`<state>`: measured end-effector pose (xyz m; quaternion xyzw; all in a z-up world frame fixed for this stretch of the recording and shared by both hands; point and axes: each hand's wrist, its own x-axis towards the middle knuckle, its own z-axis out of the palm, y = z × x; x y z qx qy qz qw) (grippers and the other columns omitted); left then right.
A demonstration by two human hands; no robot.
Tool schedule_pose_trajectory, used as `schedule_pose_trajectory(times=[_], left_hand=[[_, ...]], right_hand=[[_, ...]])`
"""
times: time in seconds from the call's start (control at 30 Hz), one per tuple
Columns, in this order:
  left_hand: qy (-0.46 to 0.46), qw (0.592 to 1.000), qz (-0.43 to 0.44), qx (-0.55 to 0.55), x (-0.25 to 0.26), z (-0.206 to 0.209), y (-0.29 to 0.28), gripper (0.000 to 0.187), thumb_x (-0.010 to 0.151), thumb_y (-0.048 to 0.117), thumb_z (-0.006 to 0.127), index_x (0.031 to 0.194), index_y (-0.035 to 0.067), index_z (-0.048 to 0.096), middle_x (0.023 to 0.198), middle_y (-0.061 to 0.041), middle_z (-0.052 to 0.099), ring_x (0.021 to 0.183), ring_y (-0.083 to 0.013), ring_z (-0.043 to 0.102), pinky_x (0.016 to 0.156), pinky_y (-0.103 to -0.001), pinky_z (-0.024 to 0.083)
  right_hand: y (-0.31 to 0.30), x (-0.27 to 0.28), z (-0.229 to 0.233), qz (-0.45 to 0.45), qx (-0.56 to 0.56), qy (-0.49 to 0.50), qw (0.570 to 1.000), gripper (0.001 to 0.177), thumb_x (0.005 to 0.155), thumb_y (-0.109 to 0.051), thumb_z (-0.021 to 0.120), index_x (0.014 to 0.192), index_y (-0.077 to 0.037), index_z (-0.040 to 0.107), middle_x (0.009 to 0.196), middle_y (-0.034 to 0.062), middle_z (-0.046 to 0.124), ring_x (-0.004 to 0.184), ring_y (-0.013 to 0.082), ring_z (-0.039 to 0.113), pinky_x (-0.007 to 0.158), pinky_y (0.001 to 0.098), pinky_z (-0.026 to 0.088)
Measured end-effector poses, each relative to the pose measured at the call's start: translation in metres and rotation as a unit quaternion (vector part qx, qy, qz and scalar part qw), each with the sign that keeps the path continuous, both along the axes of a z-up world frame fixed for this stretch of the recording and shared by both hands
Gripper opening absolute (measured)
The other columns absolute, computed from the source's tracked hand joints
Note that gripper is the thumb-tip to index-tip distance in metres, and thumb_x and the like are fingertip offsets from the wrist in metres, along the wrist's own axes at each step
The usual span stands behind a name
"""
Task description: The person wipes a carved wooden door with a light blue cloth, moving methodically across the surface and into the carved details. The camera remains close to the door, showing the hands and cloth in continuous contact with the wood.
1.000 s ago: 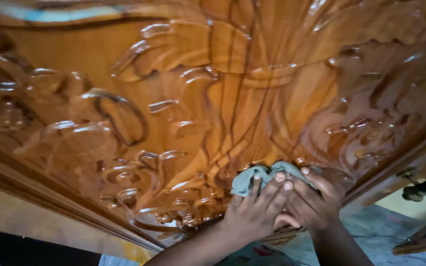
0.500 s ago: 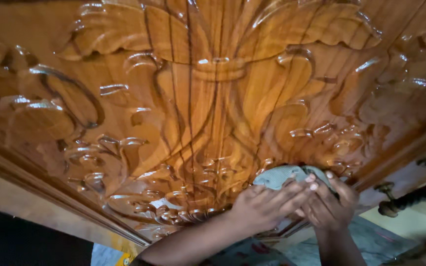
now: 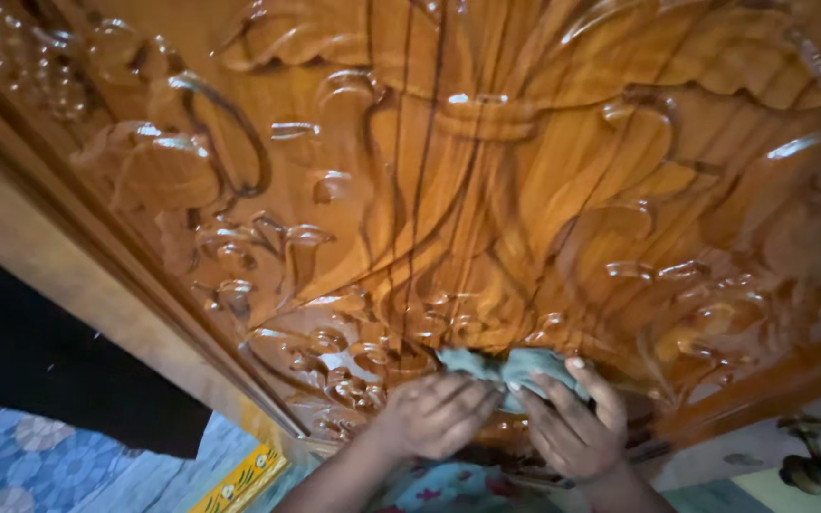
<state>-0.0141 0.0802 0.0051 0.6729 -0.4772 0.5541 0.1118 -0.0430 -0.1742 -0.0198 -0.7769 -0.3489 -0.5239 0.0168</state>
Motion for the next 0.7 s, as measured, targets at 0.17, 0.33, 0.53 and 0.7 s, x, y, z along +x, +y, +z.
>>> schedule_pose_trajectory(times=[0.17,0.33,0.53,0.7], left_hand=[[-0.006,1.000,0.031,-0.002,0.001,0.005,0.035,0.020,0.093,0.016,0.073,0.111,0.010,0.077,0.122,-0.004,0.068,0.107,-0.0202,0.061,0.088,-0.032,0.054],[-0.015,0.996,0.081,-0.024,-0.003,0.006,0.060,0.017,0.089,0.014,0.077,0.106,0.012,0.077,0.124,-0.002,0.067,0.106,-0.0203,0.060,0.084,-0.032,0.053],[-0.018,0.996,0.084,-0.033,0.012,0.010,0.116,0.022,0.086,0.015,0.078,0.107,0.010,0.078,0.123,-0.005,0.070,0.107,-0.0230,0.062,0.085,-0.033,0.056],[-0.033,0.993,0.111,-0.024,0.024,0.010,0.176,0.026,0.082,0.015,0.079,0.108,0.010,0.079,0.121,-0.005,0.071,0.104,-0.0238,0.061,0.083,-0.033,0.055]], right_hand=[[0.046,0.002,0.028,0.010,0.024,-0.034,0.999,0.012,0.088,-0.010,0.074,0.100,-0.008,0.078,0.109,0.0053,0.069,0.107,0.0238,0.064,0.089,0.0455,0.052],[0.090,0.003,0.036,-0.010,0.092,-0.027,0.995,0.023,0.085,-0.014,0.077,0.107,-0.020,0.081,0.111,-0.0010,0.062,0.101,0.0242,0.051,0.085,0.0409,0.045],[0.135,0.012,0.049,-0.013,0.045,-0.046,0.998,0.023,0.085,-0.017,0.073,0.105,-0.019,0.082,0.114,-0.0030,0.068,0.106,0.0207,0.057,0.085,0.0390,0.042],[0.182,0.020,0.050,-0.001,0.016,-0.023,1.000,0.027,0.089,-0.021,0.068,0.113,-0.018,0.081,0.116,-0.0050,0.071,0.104,0.0197,0.060,0.092,0.0388,0.036]])
